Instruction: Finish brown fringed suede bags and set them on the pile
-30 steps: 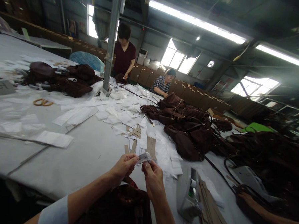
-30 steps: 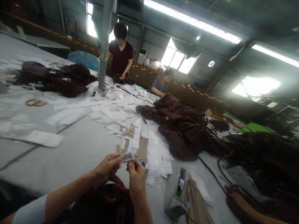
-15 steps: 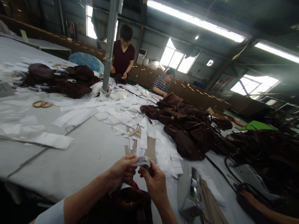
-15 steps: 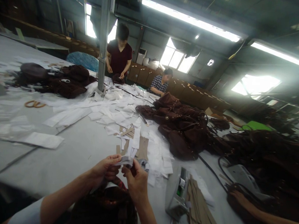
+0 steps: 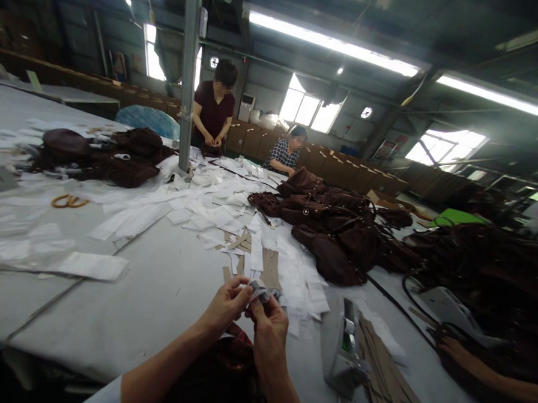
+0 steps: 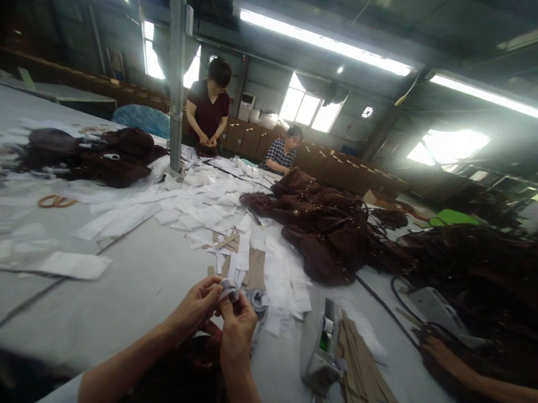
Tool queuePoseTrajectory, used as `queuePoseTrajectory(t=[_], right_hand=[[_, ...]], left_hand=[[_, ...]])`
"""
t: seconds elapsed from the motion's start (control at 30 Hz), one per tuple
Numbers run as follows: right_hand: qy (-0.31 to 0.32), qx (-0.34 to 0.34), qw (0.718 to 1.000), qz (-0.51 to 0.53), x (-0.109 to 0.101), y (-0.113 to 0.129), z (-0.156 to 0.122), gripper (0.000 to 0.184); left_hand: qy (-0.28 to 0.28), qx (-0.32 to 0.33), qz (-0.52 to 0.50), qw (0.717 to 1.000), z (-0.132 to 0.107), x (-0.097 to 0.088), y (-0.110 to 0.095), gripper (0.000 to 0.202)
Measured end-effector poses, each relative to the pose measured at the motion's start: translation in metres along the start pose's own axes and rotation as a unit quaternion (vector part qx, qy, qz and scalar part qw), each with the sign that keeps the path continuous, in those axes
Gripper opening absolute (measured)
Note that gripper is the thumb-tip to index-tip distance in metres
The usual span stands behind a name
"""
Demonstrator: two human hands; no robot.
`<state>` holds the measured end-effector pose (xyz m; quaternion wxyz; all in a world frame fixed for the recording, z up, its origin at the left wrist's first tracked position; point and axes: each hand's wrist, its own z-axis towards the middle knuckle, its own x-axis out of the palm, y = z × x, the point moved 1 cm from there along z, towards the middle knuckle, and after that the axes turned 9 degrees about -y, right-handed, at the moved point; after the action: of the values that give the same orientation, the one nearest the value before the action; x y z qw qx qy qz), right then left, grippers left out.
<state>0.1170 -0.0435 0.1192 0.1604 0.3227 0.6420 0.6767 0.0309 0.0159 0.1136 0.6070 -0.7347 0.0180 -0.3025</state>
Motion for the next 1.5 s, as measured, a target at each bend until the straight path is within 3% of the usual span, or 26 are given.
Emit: queuePoseTrajectory(t=[0.23,0.37,0.5,0.73,0.83,1.0,1.23,1.4,1.5], right_hand=[[0.060,0.002,0.998,-0.002,-0.007,0.020,-0.004,0.035],[0.115,-0.005,0.992,-0.060,-0.016,0.034,0.000,0.039],[0.160,0.012,0.984,-0.079,-0.020,0.037,0.005,0.030],[0.153,0.013,0.986,-0.069,-0.012,0.032,-0.006,0.019],[0.146,0.001,0.987,-0.061,-0.013,0.029,-0.010,0.015],[0.098,0.026,0.994,-0.032,-0.019,0.016,-0.015,0.019],[0.080,0.157,0.980,0.089,-0.016,0.022,-0.018,0.022],[0.097,0.143,0.984,0.034,-0.018,0.017,-0.022,0.025],[0.103,0.140,0.985,0.021,-0.020,0.015,-0.027,0.031]], left_hand=[[0.028,-0.023,-0.115,0.993,-0.013,-0.001,-0.002,0.039],[0.087,-0.038,-0.080,0.992,-0.015,-0.002,-0.011,0.032],[0.114,0.004,-0.024,0.993,-0.017,0.000,-0.019,0.026],[0.055,0.094,0.104,0.989,-0.031,-0.004,-0.023,0.018],[0.025,0.104,0.135,0.985,-0.033,-0.007,-0.022,0.020],[0.078,0.042,0.112,0.990,-0.029,-0.008,-0.020,0.026],[0.154,0.054,0.107,0.981,-0.035,-0.013,-0.020,0.035],[0.125,0.121,0.180,0.968,-0.040,-0.010,-0.024,0.035],[0.119,0.138,0.163,0.970,-0.042,-0.009,-0.024,0.032]])
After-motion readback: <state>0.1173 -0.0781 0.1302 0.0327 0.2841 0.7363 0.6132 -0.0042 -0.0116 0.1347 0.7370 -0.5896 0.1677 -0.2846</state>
